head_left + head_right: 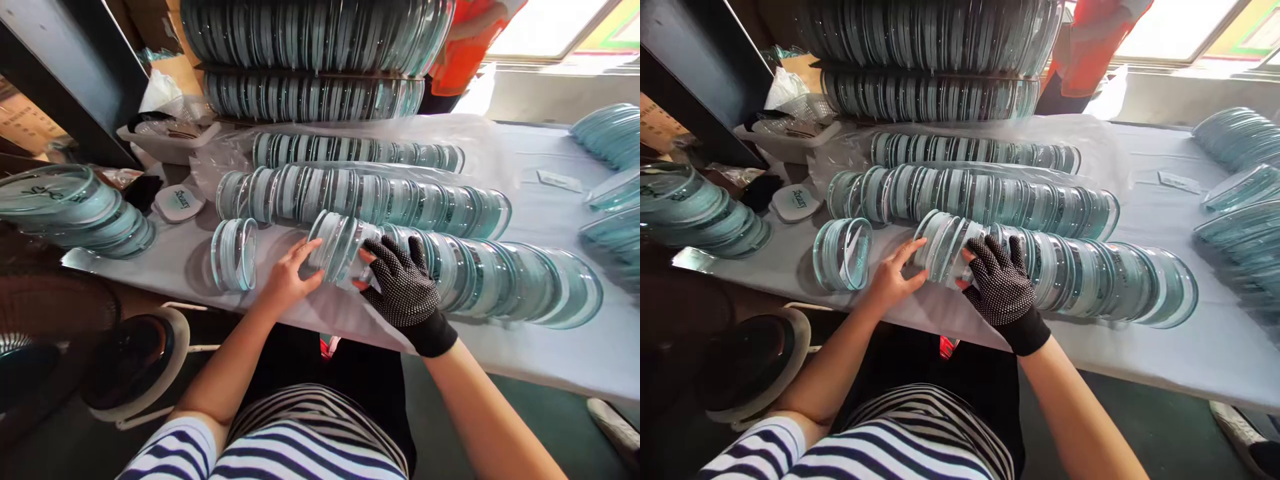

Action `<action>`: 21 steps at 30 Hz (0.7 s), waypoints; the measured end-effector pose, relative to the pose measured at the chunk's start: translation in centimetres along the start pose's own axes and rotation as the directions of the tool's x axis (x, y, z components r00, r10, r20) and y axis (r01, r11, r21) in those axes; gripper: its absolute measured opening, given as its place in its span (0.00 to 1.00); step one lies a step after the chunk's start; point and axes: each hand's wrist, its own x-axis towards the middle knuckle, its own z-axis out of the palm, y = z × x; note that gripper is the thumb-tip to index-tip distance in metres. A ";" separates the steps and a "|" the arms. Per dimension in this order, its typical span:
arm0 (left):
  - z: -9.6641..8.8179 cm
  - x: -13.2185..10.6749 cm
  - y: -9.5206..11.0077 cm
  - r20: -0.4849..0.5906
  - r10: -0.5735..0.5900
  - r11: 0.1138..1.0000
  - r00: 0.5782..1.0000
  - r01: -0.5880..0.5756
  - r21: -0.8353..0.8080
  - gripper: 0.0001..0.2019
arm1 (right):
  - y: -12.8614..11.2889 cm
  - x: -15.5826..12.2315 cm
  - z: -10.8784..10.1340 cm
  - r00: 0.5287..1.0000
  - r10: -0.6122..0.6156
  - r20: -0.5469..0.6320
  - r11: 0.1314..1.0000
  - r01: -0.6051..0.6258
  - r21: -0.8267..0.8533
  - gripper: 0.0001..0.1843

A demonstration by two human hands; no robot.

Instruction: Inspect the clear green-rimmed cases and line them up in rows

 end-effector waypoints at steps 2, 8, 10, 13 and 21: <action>0.3 0.0 0.4 -0.014 -0.027 0.999 1.000 0.028 0.035 0.33 | 0.2 -0.1 -0.2 1.000 -0.022 -0.016 1.000 0.023 0.006 0.22; 1.0 0.1 -0.5 -0.150 -0.157 0.983 0.976 0.139 -0.121 0.31 | 0.8 -0.9 -1.2 0.999 -0.022 -0.046 1.000 0.022 0.008 0.16; 1.0 -0.5 -1.0 -0.197 -0.201 0.961 0.960 0.154 -0.229 0.30 | 0.9 -1.3 -1.4 0.998 -0.032 -0.050 0.999 0.032 0.011 0.16; 0.9 -2.1 -0.9 -0.262 -0.277 0.909 0.924 0.164 -0.382 0.31 | 1.1 -1.6 -1.4 0.998 -0.029 -0.055 0.999 0.030 0.015 0.14; -3.7 -5.9 2.5 -0.272 -0.524 0.508 0.807 0.041 -0.860 0.32 | 1.5 -1.4 -1.3 0.995 -0.079 -0.058 0.997 0.080 0.011 0.11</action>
